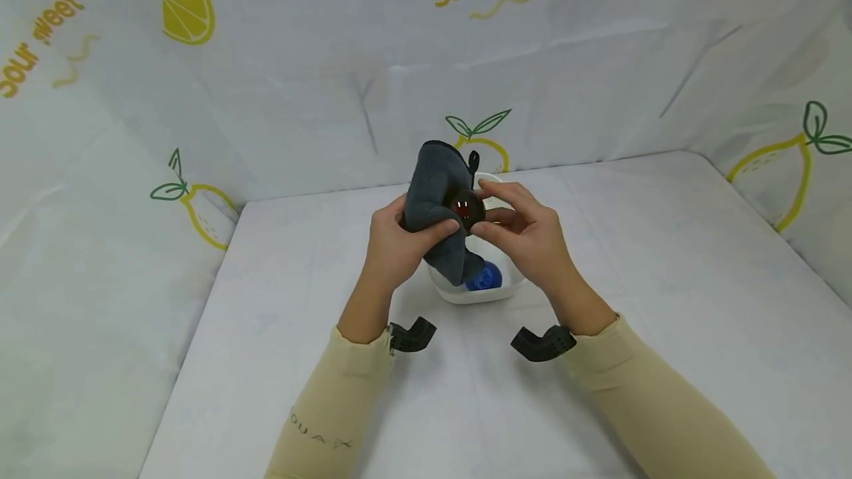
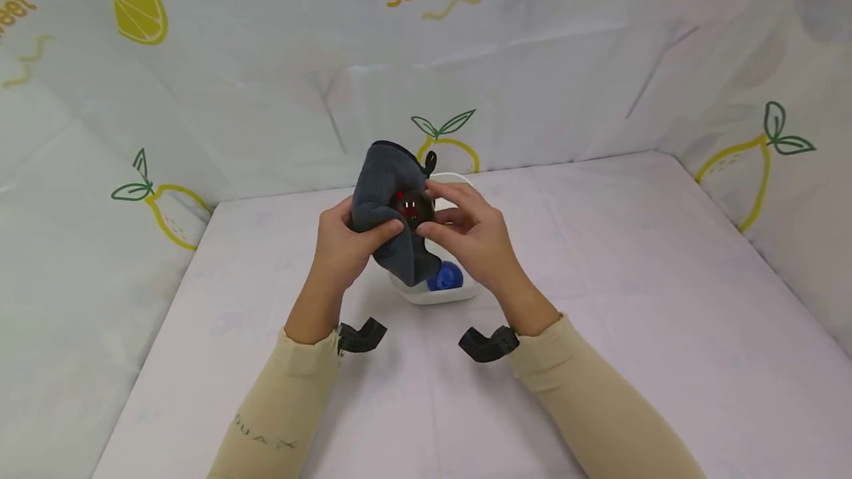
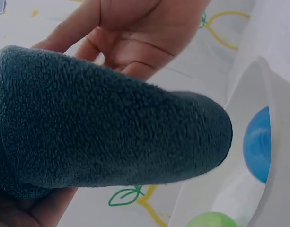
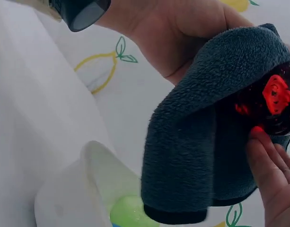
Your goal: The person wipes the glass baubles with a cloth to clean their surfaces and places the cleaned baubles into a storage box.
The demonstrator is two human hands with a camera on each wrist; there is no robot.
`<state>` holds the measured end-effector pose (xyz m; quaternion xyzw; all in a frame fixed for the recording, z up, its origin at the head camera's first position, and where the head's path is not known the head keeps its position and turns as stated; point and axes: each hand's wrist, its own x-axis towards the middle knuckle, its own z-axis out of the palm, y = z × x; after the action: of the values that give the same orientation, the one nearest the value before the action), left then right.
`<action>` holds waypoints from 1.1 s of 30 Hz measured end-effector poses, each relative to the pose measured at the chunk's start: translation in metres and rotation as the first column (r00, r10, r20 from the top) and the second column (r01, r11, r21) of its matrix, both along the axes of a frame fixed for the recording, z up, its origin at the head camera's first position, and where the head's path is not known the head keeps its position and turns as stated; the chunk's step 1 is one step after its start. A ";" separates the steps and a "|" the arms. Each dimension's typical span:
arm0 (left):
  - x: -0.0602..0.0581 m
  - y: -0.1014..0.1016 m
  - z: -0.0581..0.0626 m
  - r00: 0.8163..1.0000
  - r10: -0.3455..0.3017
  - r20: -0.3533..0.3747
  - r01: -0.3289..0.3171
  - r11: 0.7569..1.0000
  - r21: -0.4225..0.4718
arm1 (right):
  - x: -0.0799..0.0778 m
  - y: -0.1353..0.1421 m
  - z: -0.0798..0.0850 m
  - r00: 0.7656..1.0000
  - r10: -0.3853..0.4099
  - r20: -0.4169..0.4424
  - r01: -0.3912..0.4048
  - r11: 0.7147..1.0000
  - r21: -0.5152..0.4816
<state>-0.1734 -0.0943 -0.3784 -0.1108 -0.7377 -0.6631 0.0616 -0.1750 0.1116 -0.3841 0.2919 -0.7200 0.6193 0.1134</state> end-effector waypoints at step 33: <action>0.009 0.016 0.000 0.995 -0.078 -0.058 0.056 0.947 -0.317 | 0.005 -0.007 -0.013 0.969 -0.238 -0.058 0.243 0.966 0.088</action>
<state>-0.1645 -0.0788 -0.3785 -0.1671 -0.8272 -0.5345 0.0462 -0.1699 0.1045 -0.3972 0.2217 -0.7756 0.5594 0.1906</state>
